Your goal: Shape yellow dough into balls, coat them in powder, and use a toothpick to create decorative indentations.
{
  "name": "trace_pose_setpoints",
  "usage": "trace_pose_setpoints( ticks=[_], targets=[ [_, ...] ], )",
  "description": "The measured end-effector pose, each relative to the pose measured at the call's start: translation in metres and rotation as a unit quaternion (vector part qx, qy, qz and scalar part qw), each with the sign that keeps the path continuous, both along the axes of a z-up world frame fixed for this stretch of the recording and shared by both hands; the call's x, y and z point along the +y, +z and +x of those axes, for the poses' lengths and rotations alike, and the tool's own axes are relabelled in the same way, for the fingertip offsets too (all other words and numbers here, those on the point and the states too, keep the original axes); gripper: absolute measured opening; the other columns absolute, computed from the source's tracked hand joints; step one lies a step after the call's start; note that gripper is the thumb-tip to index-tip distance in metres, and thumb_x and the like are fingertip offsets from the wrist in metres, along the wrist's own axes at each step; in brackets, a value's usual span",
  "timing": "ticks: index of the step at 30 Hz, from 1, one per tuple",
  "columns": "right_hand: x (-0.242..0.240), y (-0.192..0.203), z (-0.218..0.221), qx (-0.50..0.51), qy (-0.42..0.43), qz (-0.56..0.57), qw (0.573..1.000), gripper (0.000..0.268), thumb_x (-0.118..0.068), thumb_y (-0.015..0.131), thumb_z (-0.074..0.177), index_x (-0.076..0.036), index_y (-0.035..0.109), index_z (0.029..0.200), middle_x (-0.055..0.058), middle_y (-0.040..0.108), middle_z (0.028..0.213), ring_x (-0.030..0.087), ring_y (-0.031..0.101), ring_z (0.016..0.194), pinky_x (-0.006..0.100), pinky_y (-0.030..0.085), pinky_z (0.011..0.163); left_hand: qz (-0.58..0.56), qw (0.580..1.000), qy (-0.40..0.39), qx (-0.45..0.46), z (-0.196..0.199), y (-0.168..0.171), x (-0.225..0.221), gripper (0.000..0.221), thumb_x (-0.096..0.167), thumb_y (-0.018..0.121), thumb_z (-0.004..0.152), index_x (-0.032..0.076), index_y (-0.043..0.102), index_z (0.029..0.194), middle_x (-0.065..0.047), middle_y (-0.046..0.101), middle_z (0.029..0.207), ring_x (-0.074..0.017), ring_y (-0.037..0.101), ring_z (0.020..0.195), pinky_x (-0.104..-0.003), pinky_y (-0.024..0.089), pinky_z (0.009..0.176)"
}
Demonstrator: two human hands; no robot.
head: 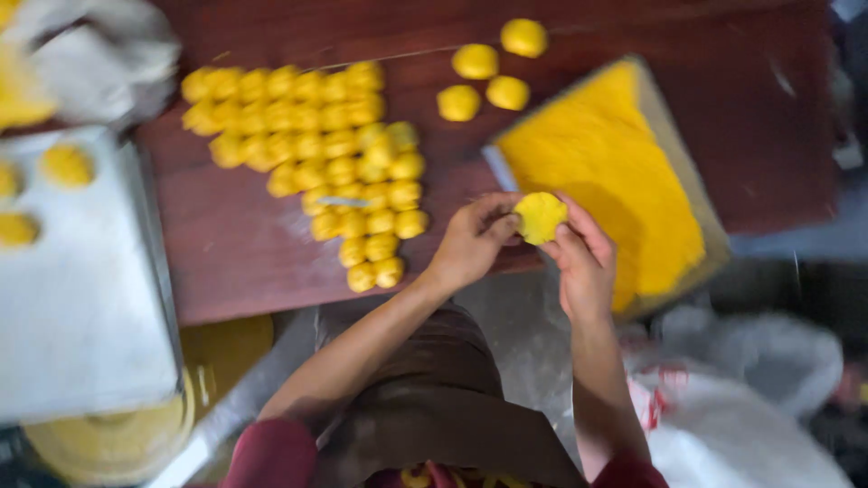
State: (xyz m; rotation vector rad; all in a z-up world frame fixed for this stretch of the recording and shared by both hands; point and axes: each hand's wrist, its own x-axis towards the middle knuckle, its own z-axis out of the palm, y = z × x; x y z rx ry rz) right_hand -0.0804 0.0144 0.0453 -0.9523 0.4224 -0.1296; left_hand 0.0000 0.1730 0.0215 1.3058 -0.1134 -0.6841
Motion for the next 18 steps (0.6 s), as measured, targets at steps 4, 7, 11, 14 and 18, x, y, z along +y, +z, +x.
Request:
trace_pose_setpoints(
  ticks=[4, 7, 11, 14, 18],
  targets=[
    [0.056, 0.017, 0.026, 0.006, 0.066, -0.144, 0.987, 0.044, -0.001, 0.052, 0.102, 0.008, 0.053, 0.145, 0.016, 0.062, 0.135, 0.025, 0.063, 0.122, 0.039, 0.057, 0.101, -0.003, 0.994, 0.099, -0.035, 0.012, 0.02, 0.058, 0.028, 0.009, 0.06, 0.103, -0.001, 0.063, 0.129, -0.006, 0.071, 0.111, -0.0148, 0.07, 0.099, -0.031, 0.061, 0.086],
    [0.122, 0.035, 0.047, -0.002, 0.128, -0.133, 0.983, 0.039, -0.003, 0.051, 0.104, 0.009, 0.055, 0.141, 0.016, 0.065, 0.131, 0.024, 0.067, 0.118, 0.038, 0.06, 0.097, 0.035, 0.986, 0.155, -0.046, 0.019, 0.04, 0.131, 0.029, 0.01, 0.063, 0.1, 0.0, 0.064, 0.127, -0.007, 0.07, 0.107, -0.0158, 0.071, 0.094, -0.031, 0.063, 0.081],
    [0.217, -0.002, 0.059, 0.017, 0.174, -0.135, 0.975, 0.032, -0.001, 0.056, 0.107, 0.012, 0.058, 0.136, 0.016, 0.065, 0.119, 0.024, 0.068, 0.105, 0.038, 0.061, 0.09, 0.054, 0.98, 0.185, -0.048, 0.011, 0.054, 0.249, 0.029, 0.012, 0.067, 0.098, -0.002, 0.067, 0.123, -0.012, 0.068, 0.104, -0.0197, 0.07, 0.083, -0.033, 0.062, 0.069],
    [0.322, 0.008, 0.085, 0.016, 0.241, -0.16, 0.957, 0.033, -0.005, 0.055, 0.103, 0.009, 0.06, 0.132, 0.014, 0.069, 0.115, 0.02, 0.07, 0.1, 0.038, 0.066, 0.084, 0.118, 0.96, 0.238, -0.089, 0.01, 0.047, 0.349, 0.031, 0.014, 0.067, 0.095, 0.0, 0.07, 0.123, -0.01, 0.074, 0.108, -0.0167, 0.073, 0.094, -0.029, 0.064, 0.078],
    [0.455, 0.023, 0.131, 0.014, 0.33, -0.201, 0.922, 0.033, -0.008, 0.058, 0.103, 0.008, 0.062, 0.132, 0.01, 0.071, 0.114, 0.016, 0.071, 0.094, 0.031, 0.063, 0.082, 0.141, 0.95, 0.274, -0.046, 0.015, 0.036, 0.469, 0.03, 0.013, 0.065, 0.097, -0.001, 0.069, 0.124, -0.012, 0.07, 0.111, -0.0182, 0.075, 0.095, -0.031, 0.065, 0.075]
  ],
)
